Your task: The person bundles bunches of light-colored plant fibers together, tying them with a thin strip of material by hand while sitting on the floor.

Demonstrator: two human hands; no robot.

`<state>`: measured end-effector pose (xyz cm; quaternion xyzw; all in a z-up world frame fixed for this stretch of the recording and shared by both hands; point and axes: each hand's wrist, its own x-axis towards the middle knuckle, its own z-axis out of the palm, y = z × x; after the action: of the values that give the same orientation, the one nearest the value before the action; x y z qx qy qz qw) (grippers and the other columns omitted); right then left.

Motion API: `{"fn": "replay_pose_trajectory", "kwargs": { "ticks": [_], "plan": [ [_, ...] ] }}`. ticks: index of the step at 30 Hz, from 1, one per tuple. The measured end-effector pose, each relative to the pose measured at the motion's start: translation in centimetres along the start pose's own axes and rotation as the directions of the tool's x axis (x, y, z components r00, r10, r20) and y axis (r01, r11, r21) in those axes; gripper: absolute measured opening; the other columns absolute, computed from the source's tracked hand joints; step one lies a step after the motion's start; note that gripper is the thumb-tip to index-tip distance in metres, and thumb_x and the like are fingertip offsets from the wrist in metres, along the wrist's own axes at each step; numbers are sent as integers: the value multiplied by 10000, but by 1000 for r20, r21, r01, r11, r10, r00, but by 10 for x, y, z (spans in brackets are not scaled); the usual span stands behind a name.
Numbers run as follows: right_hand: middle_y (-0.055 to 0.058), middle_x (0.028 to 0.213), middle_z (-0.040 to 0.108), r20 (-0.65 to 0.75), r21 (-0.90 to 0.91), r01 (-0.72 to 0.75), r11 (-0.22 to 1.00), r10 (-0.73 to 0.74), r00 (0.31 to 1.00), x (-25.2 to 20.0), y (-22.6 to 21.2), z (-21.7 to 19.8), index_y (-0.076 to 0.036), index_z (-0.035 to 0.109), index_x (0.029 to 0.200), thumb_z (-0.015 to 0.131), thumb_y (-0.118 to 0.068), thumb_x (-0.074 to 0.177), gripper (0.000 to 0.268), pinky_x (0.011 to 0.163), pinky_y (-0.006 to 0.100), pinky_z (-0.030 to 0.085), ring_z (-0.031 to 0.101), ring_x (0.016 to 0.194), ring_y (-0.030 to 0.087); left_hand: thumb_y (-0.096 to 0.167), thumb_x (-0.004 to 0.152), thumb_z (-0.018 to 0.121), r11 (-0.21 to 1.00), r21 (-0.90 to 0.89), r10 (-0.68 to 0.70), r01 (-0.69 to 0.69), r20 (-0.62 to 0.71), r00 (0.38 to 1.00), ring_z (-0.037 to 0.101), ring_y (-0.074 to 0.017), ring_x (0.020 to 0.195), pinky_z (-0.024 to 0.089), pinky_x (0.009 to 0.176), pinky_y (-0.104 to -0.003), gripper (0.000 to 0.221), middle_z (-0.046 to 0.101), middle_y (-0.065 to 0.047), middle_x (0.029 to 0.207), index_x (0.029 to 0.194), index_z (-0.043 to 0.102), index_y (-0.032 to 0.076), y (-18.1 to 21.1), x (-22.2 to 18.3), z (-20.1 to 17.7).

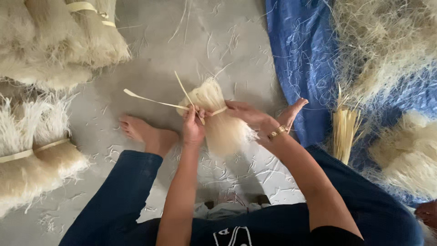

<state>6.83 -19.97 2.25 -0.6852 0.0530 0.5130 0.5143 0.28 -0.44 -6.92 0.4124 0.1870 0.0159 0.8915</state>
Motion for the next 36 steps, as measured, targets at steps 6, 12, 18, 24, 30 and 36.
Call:
{"fn": "replay_pose_trajectory", "kwargs": {
  "ticks": [6, 12, 18, 24, 30, 36],
  "plan": [
    [225, 1443, 521, -303, 4, 52, 999, -48, 952, 19, 33, 19, 15, 490, 1434, 810, -380, 855, 770, 1147, 519, 385, 454, 1387, 376, 207, 1060, 495, 996, -90, -16, 10, -61, 998, 636, -134, 700, 550, 774, -317, 133, 573, 15, 746, 937, 534, 177, -9, -8, 37],
    [258, 1351, 597, -326, 106, 142, 984, -101, 940, 42, 37, 3, -26, 666, 1239, 881, -283, 787, 563, 1097, 570, 424, 492, 1321, 478, 240, 1079, 461, 999, -46, -5, 3, -39, 999, 709, -240, 774, 546, 871, -416, 220, 563, -39, 684, 906, 540, 128, -1, -10, 36],
    [170, 1244, 679, -305, 18, 105, 994, -95, 948, 57, 18, 2, -112, 719, 1196, 880, -425, 787, 539, 968, 470, 536, 626, 1180, 392, 267, 1078, 465, 979, -202, -29, 18, -53, 998, 728, -282, 848, 561, 819, -409, 226, 581, -49, 698, 927, 559, 127, 1, -2, 41],
    [-15, 1343, 633, -393, -835, -150, 530, -384, 835, 37, -23, 8, -370, 609, 1341, 584, -458, 975, 378, 1078, 457, 346, 547, 1285, 215, 238, 1089, 415, 986, 8, -156, 166, -298, 942, 646, -338, 1114, 416, 1087, -516, 224, 641, -162, 1068, 1093, 531, 46, 13, 5, 65],
    [201, 1104, 635, -450, -710, -3, 705, -450, 771, -5, 6, 79, -101, 604, 1264, 802, -327, 801, 552, 901, 556, 504, 654, 1068, 429, 359, 1010, 506, 967, 118, -169, 227, -368, 914, 597, -301, 1062, 451, 1012, -549, 356, 595, -168, 1064, 1092, 565, 17, 34, -12, 80],
    [182, 1166, 630, -452, -600, 402, 692, -708, 543, 0, 0, 103, -151, 577, 1405, 752, -189, 853, 580, 946, 507, 505, 639, 1131, 418, 387, 965, 519, 912, 377, -17, 160, -356, 934, 637, -288, 870, 537, 791, -413, 422, 625, -198, 927, 946, 654, -13, 55, -27, 71]
  ]
}}
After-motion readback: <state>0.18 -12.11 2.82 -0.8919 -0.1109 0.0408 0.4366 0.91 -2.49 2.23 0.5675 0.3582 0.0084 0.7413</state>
